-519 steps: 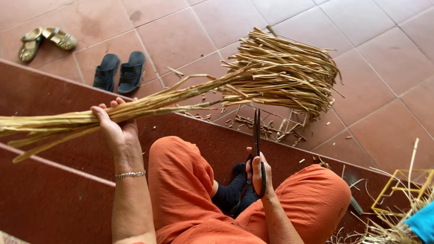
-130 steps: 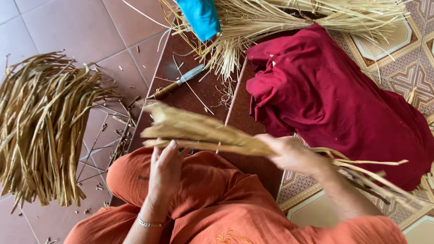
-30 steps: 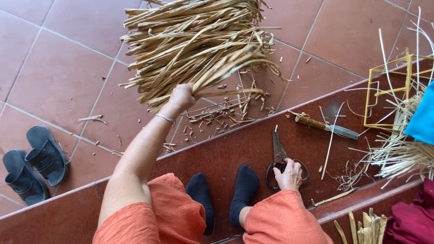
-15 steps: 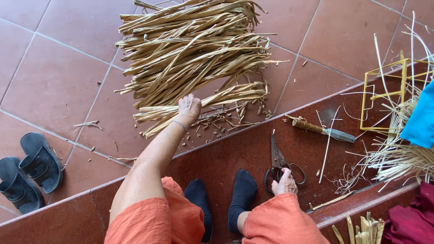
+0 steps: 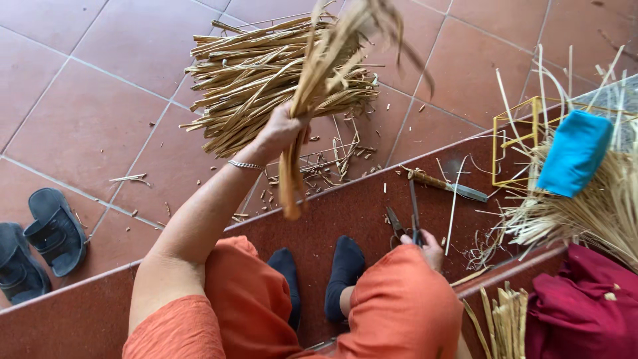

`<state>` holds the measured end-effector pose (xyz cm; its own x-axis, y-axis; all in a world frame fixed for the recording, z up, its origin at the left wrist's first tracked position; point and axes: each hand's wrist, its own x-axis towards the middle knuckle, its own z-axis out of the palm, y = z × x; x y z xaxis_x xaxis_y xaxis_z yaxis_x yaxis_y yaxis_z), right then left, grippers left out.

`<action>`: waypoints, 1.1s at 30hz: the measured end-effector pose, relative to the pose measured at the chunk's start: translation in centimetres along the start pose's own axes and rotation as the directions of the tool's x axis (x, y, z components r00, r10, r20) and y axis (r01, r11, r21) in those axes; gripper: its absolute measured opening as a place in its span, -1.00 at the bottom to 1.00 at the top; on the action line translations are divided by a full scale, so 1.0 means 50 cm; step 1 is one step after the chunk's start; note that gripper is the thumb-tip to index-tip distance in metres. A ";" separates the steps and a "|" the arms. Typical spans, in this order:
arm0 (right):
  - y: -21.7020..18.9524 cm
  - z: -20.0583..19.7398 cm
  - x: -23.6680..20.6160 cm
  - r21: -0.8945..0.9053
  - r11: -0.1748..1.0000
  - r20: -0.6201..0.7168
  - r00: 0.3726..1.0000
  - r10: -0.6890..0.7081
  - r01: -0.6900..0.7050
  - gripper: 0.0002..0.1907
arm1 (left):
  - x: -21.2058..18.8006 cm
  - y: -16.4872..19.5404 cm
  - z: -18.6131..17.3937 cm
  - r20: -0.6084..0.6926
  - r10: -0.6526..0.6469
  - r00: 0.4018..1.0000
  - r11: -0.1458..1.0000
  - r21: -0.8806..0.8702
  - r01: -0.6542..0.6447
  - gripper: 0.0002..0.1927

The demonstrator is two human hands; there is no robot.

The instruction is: The person sits on a tiled floor and uses large shears to trim bundles of dried straw. They repeatedly pick up bundles, cut the ends to even them, and place the trimmed pieces aside. A knife and other tools are visible nearby.

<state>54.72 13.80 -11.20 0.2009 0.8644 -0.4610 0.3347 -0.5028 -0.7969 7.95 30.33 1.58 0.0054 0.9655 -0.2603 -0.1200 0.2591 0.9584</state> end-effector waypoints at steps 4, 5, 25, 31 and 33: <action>-0.144 -0.123 0.024 0.068 0.984 -0.101 0.982 -0.157 0.165 -0.50 | -0.074 0.107 0.037 -0.127 0.248 0.960 0.903 -0.328 -0.276 -0.82; -0.182 -0.163 0.007 0.060 0.967 -0.090 0.967 -0.240 0.246 -0.52 | -0.101 0.126 0.046 -0.159 0.284 0.945 0.858 -0.398 -0.325 -0.80; -0.308 -0.031 -0.384 0.771 0.627 0.239 0.862 -0.447 0.111 -0.36 | -0.349 0.122 0.224 -0.285 0.245 0.927 0.458 -0.808 -0.370 -0.76; -0.349 0.063 -0.348 0.868 0.479 0.169 0.831 -0.529 0.128 -0.32 | -0.351 0.113 0.260 -0.229 0.225 0.947 0.423 -0.853 -0.307 -0.74; -0.374 0.078 -0.330 0.921 0.383 0.164 0.817 -0.553 0.074 -0.31 | -0.353 0.116 0.269 -0.191 0.208 0.959 0.419 -0.869 -0.264 -0.68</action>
<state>41.54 8.94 9.79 -0.1723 0.9851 0.0000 -0.7050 -0.1232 -0.6985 20.53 15.13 13.30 -0.2096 0.9751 -0.0724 -0.9140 -0.1692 0.3687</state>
